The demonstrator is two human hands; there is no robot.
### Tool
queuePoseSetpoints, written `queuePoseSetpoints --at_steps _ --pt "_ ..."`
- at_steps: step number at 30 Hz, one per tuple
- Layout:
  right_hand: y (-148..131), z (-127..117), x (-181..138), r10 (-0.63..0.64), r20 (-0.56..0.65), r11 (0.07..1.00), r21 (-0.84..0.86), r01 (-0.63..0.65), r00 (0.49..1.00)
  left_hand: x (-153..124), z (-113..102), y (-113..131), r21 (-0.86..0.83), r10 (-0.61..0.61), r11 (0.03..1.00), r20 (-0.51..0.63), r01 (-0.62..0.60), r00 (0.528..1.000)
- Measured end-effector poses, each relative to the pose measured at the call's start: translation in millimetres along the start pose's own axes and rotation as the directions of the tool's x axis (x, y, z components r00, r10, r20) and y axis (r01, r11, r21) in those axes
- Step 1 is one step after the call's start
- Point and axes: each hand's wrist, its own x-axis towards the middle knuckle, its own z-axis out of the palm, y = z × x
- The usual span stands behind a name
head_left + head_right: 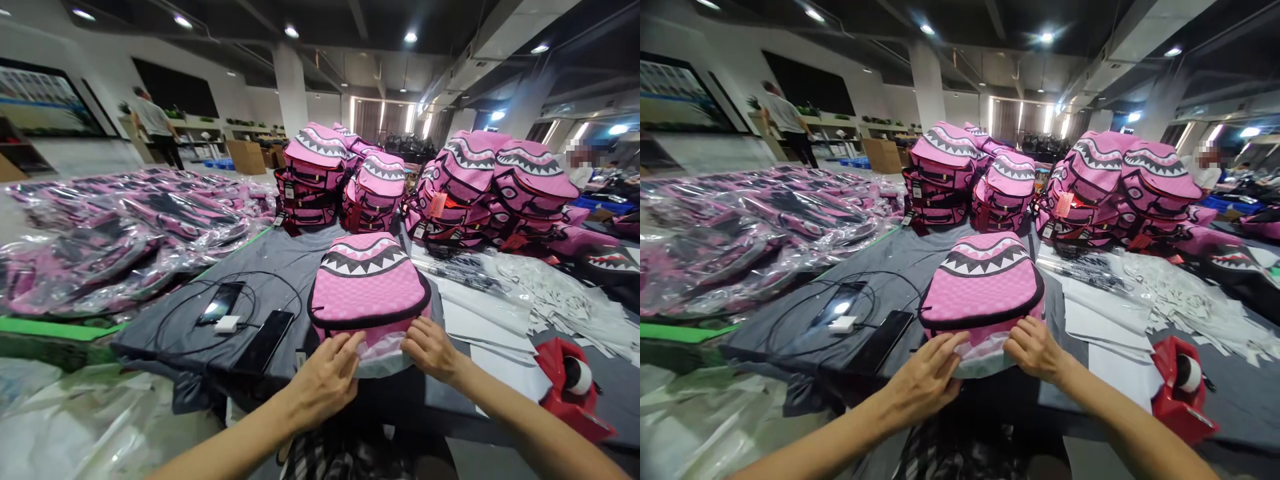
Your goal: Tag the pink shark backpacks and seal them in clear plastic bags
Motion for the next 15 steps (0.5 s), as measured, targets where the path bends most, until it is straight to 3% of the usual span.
queuePoseSetpoints --at_steps 3,5,8,11,15 --pt "-17 16 -10 0.156 -0.153 0.988 0.042 -0.152 0.976 -2 9 5 0.036 -0.058 0.997 -0.142 0.064 0.988" --pt "-26 22 -18 0.209 -0.101 0.977 0.074 -0.202 0.973 -3 15 3 0.034 -0.141 0.988 -0.211 0.152 0.967" --pt "-30 28 -30 0.142 0.014 0.987 0.073 -0.142 0.99 -14 22 5 0.017 -0.208 0.976 -0.247 0.219 0.947" --pt "-29 40 -46 0.071 0.043 0.997 0.024 -0.072 0.997 -35 29 18 -0.016 -0.229 0.973 -0.179 0.23 0.957" --pt "-36 59 -70 0.233 0.025 0.971 -0.054 -0.231 0.972 -63 41 39 -0.088 -0.236 0.968 -0.019 0.234 0.971"
